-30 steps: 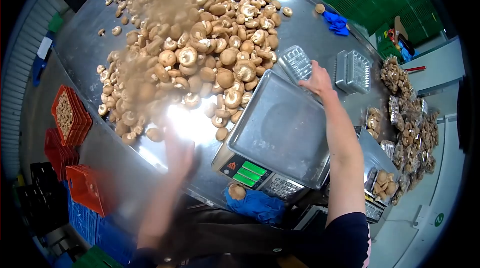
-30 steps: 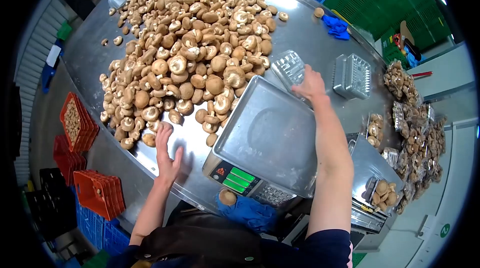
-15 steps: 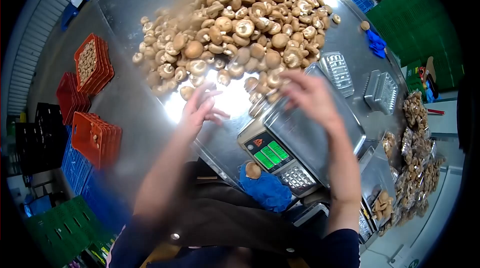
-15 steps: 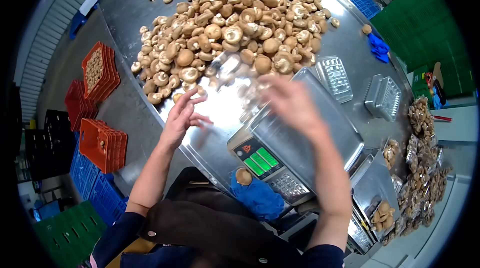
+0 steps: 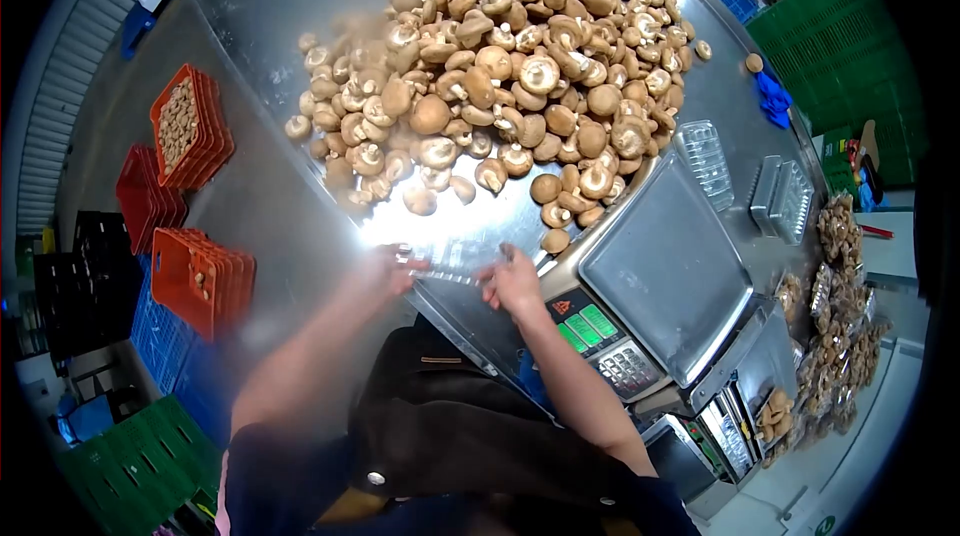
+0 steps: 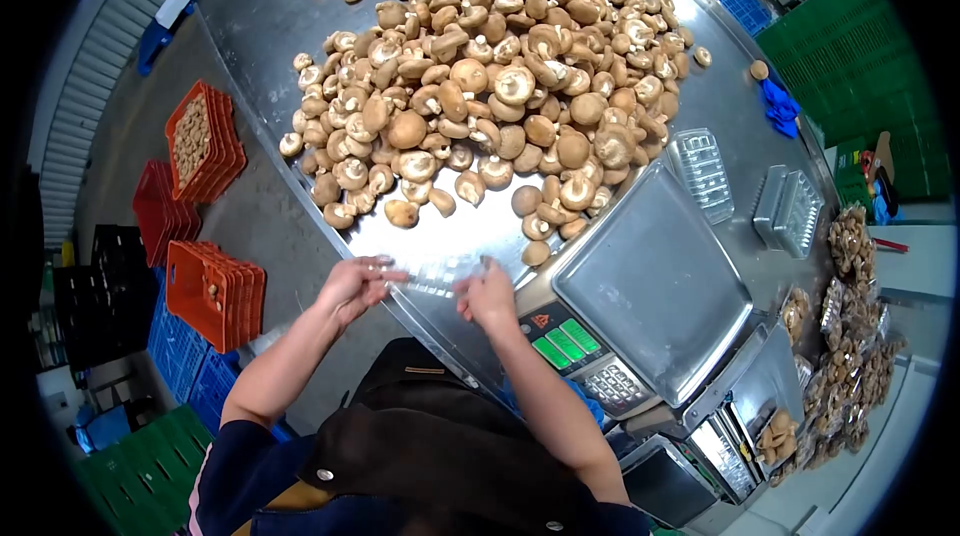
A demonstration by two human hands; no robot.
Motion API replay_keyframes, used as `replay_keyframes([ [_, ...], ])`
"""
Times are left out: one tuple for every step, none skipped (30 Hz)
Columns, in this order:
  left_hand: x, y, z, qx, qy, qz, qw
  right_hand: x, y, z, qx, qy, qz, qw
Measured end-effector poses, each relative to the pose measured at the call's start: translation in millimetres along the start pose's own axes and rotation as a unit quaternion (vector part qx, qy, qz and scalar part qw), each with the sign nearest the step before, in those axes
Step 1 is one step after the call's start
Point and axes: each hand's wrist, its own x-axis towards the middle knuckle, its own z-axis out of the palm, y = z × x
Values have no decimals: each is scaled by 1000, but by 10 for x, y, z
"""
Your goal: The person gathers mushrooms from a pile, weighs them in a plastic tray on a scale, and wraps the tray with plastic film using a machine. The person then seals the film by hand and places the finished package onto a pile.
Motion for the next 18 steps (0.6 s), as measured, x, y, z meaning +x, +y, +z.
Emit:
replay_keyframes([
  [156, 70, 60, 5, 2, 18, 1000, 141, -116, 3, 18, 38, -2, 999],
  [341, 150, 105, 9, 5, 36, 999, 312, -183, -20, 21, 58, -31, 998],
  [565, 226, 126, 3, -7, 83, 997, 537, -215, -47, 34, 91, -60, 993],
  [700, 313, 253, 17, 20, 124, 992, 666, -369, -25, 32, 128, -84, 988],
  [899, 376, 310, 3, 13, 157, 988, 842, -444, -24, 36, 160, -143, 976],
  [1038, 483, 425, -2, -3, 182, 983, 983, -613, -49, 33, 166, -137, 976],
  [1146, 567, 595, -13, 13, 233, 972, 1122, -733, -73, 3, 196, -166, 966],
  [1224, 640, 726, -24, 30, 282, 959, 1223, -808, -89, -27, 226, -192, 955],
  [1366, 688, 756, -25, 36, 260, 965, 1285, -860, -83, -4, 234, -197, 952],
  [1515, 693, 773, -27, 42, 237, 970, 1343, -910, -68, 17, 241, -202, 949],
  [1622, 657, 739, -37, 46, 233, 971, 1380, -935, -57, 38, 247, -207, 946],
  [1416, 676, 784, -16, 16, 286, 958, 1353, -929, -30, 61, 248, -224, 941],
  [1342, 622, 780, -25, 21, 283, 959, 1283, -901, -7, 84, 249, -241, 934],
  [1289, 550, 770, -33, 26, 279, 959, 1224, -854, -2, 109, 251, -257, 927],
  [1241, 469, 737, -36, 23, 285, 957, 1482, -491, -101, 6, 272, -381, 883],
  [1178, 404, 722, -41, 28, 267, 962, 1400, -497, -48, -29, 323, -388, 863],
  [1112, 339, 699, -49, 17, 266, 963, 1216, -436, -43, 31, 310, -285, 907],
  [1039, 293, 695, -56, 5, 266, 962, 761, -760, 44, 94, 291, -180, 935],
])
